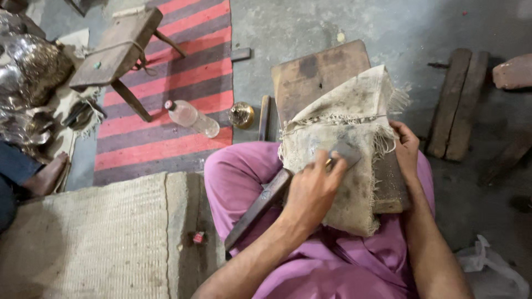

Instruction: The person hammers a small brass lamp base with a wooden mallet while holding it steady on a cloth-covered block. They then use a metal file to smooth the surface of the lamp base.

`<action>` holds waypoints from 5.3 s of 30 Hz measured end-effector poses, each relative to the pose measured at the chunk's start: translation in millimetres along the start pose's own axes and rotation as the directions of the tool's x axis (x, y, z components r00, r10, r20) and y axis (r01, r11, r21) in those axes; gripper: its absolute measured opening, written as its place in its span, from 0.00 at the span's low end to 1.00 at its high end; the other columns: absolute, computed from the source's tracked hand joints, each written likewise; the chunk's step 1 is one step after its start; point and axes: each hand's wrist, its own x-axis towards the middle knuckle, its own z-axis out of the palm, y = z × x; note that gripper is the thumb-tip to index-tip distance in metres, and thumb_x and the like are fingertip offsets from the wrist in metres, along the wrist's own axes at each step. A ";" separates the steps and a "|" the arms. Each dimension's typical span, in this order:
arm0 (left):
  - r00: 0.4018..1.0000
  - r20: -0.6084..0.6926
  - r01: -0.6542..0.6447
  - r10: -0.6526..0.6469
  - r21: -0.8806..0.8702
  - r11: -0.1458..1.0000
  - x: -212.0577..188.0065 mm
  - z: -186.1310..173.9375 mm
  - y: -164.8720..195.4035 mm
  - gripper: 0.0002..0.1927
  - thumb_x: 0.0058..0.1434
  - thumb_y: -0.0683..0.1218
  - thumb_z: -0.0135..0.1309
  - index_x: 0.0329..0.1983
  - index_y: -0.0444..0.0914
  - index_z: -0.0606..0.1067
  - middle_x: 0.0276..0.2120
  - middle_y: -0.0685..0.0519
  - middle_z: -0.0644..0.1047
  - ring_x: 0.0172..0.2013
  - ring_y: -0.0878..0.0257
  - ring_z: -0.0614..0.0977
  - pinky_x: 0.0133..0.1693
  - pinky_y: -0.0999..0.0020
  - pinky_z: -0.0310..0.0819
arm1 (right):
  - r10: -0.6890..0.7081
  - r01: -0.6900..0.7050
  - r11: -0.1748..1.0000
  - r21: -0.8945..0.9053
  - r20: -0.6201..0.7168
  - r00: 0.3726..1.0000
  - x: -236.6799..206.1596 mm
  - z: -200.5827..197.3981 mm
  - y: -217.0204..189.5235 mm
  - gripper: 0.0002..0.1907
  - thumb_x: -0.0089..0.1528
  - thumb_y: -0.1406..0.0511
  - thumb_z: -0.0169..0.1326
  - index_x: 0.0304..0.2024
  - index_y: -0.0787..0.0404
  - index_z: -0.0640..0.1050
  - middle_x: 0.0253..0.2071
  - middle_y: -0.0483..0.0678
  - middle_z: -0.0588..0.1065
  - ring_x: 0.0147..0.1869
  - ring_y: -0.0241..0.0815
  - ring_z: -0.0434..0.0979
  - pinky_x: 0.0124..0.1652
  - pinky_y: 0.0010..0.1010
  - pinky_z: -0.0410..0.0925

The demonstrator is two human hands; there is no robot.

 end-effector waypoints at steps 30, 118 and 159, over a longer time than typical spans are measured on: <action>0.993 0.068 0.094 -0.094 0.009 0.996 -6.4 -4.7 5.6 0.30 0.49 0.35 0.53 0.59 0.34 0.70 0.40 0.40 0.71 0.31 0.48 0.81 0.27 0.56 0.78 | 0.059 -0.058 0.993 0.107 -0.014 0.998 5.8 1.4 -19.2 0.17 0.68 0.70 0.53 0.58 0.69 0.75 0.48 0.46 0.79 0.45 0.32 0.78 0.43 0.22 0.72; 0.996 0.021 0.085 -0.086 0.040 0.996 -7.3 -1.0 -7.7 0.27 0.53 0.36 0.55 0.58 0.34 0.70 0.41 0.41 0.71 0.29 0.51 0.81 0.26 0.58 0.76 | -0.022 0.022 1.000 0.000 -0.004 1.000 17.3 -8.2 20.6 0.16 0.70 0.70 0.53 0.59 0.70 0.76 0.49 0.46 0.78 0.47 0.33 0.78 0.46 0.24 0.72; 0.992 -0.097 0.076 -0.076 0.001 0.997 -20.6 -1.0 -22.4 0.16 0.61 0.39 0.54 0.52 0.36 0.71 0.43 0.43 0.72 0.29 0.54 0.81 0.28 0.60 0.76 | 0.010 -0.016 0.997 -0.079 -0.071 0.997 8.0 5.5 35.4 0.20 0.74 0.72 0.53 0.68 0.67 0.72 0.53 0.54 0.76 0.47 0.37 0.77 0.44 0.25 0.72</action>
